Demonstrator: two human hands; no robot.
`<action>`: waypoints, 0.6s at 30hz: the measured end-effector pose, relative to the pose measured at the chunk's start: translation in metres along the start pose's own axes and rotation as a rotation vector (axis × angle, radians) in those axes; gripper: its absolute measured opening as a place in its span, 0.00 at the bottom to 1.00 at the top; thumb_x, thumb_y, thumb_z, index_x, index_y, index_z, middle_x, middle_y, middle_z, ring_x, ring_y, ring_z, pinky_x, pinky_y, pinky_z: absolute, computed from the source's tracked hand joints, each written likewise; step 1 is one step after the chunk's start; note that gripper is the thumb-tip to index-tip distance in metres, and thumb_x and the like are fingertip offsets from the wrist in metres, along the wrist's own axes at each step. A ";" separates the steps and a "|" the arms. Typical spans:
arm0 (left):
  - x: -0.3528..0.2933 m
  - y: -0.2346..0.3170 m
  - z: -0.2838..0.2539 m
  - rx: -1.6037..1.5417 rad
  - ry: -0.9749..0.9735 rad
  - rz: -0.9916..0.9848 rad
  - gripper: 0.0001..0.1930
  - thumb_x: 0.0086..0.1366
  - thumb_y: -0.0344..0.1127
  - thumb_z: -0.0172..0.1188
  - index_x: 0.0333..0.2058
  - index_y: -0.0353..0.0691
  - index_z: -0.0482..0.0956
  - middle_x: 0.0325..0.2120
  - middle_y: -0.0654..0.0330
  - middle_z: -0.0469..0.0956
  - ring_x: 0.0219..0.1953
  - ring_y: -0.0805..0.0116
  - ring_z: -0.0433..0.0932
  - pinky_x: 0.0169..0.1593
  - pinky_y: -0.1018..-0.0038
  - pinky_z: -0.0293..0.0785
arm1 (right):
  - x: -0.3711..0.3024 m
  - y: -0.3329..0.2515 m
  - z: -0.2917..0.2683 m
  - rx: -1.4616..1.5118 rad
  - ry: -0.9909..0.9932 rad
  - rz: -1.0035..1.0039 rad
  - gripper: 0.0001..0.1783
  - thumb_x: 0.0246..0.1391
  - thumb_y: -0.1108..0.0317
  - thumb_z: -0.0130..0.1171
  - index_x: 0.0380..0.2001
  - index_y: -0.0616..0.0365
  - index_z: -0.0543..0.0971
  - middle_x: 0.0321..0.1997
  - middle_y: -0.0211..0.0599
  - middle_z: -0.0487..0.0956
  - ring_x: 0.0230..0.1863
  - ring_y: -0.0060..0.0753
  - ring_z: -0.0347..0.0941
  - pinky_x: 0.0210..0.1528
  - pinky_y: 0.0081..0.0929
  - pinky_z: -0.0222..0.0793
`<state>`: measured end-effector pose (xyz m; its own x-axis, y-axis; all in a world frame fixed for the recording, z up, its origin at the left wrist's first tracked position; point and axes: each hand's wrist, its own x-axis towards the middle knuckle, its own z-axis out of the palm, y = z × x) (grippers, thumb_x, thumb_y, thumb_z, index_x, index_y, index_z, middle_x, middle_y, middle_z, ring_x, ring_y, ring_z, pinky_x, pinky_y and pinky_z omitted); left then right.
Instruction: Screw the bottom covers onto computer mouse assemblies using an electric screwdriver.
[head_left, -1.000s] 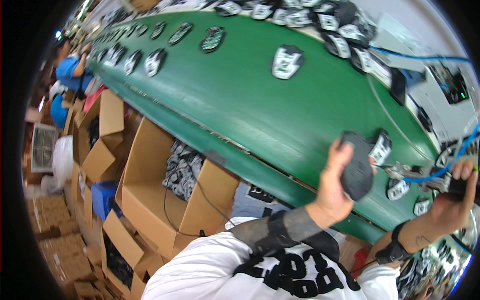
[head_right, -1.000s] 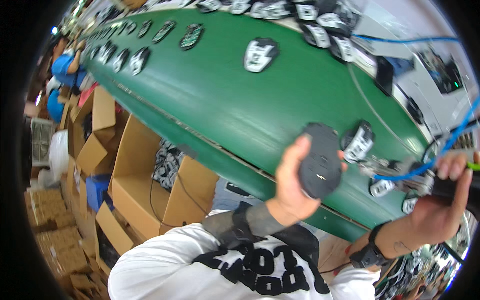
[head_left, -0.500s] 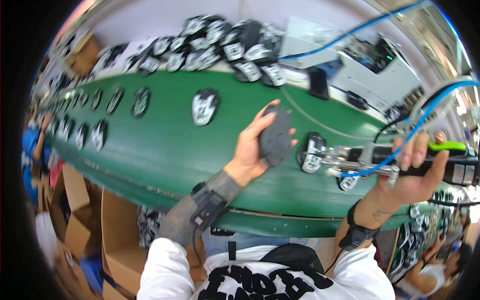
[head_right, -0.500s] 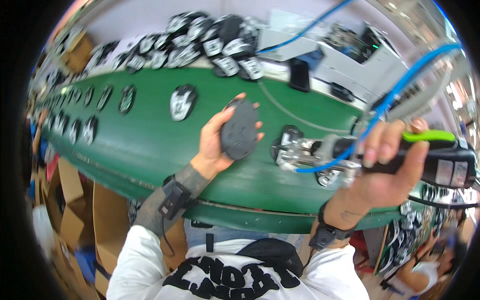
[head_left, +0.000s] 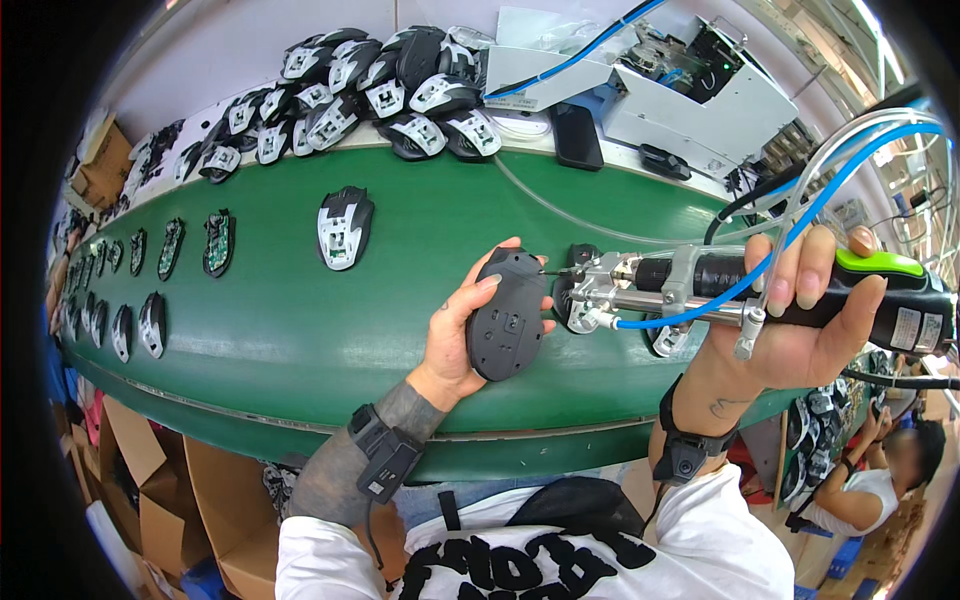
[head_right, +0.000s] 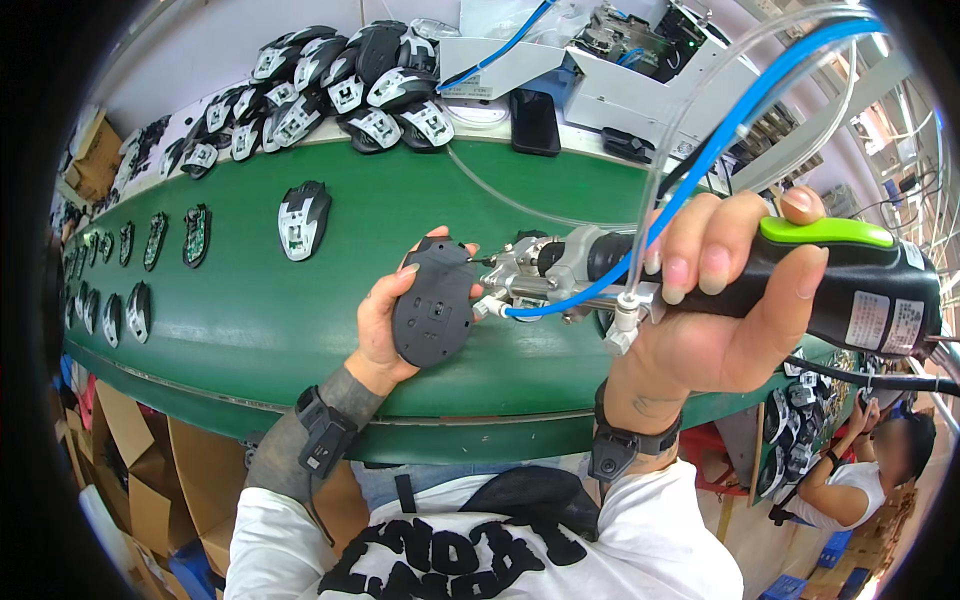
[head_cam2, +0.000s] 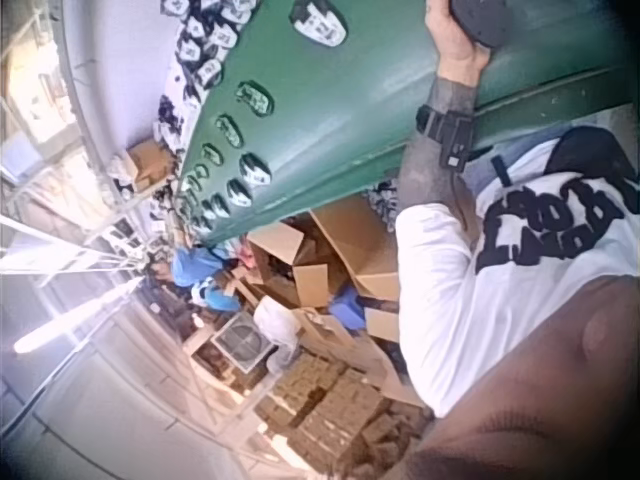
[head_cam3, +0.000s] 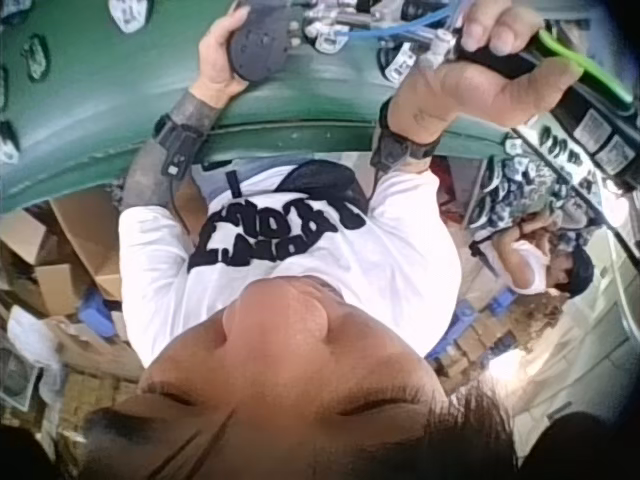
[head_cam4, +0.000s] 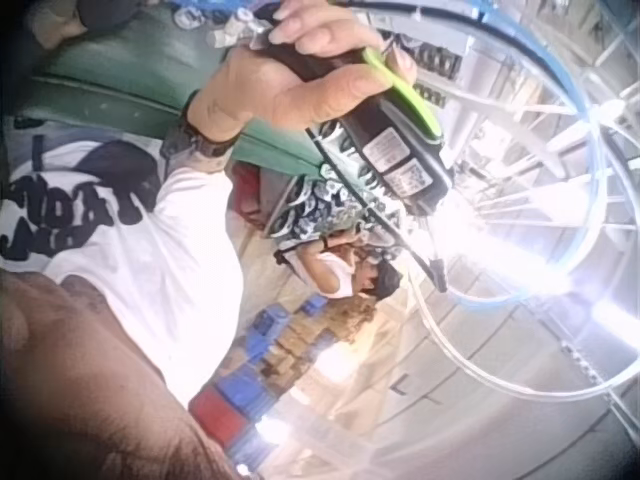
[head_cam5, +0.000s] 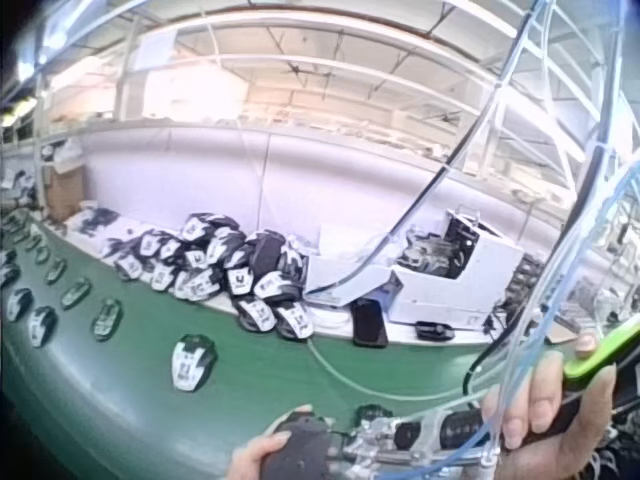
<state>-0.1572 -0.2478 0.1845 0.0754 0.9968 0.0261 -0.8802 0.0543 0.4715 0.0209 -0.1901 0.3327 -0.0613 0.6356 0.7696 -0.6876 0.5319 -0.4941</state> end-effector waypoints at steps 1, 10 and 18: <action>-0.001 0.000 -0.001 -0.008 -0.003 -0.008 0.30 0.58 0.40 0.50 0.60 0.42 0.54 0.52 0.51 0.64 0.43 0.57 0.74 0.46 0.60 0.75 | -0.001 0.002 0.000 0.004 -0.004 0.009 0.17 0.61 0.54 0.41 0.44 0.54 0.67 0.20 0.27 0.64 0.17 0.21 0.58 0.22 0.19 0.58; 0.006 -0.008 -0.008 0.116 0.008 0.000 0.26 0.62 0.39 0.47 0.58 0.43 0.56 0.51 0.51 0.64 0.43 0.58 0.73 0.46 0.61 0.75 | 0.000 -0.007 -0.009 -0.029 -0.201 0.050 0.19 0.62 0.54 0.37 0.49 0.53 0.67 0.24 0.27 0.65 0.22 0.21 0.60 0.29 0.23 0.58; 0.001 -0.006 -0.010 0.043 0.111 -0.004 0.24 0.64 0.38 0.49 0.58 0.46 0.57 0.45 0.55 0.65 0.42 0.63 0.73 0.43 0.63 0.76 | 0.000 -0.022 -0.020 0.067 -0.154 0.041 0.19 0.60 0.55 0.41 0.47 0.55 0.67 0.24 0.29 0.65 0.21 0.24 0.63 0.32 0.27 0.60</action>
<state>-0.1564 -0.2465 0.1730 0.0241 0.9971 -0.0727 -0.8590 0.0579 0.5088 0.0507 -0.1905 0.3353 -0.1969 0.5596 0.8050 -0.7289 0.4656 -0.5019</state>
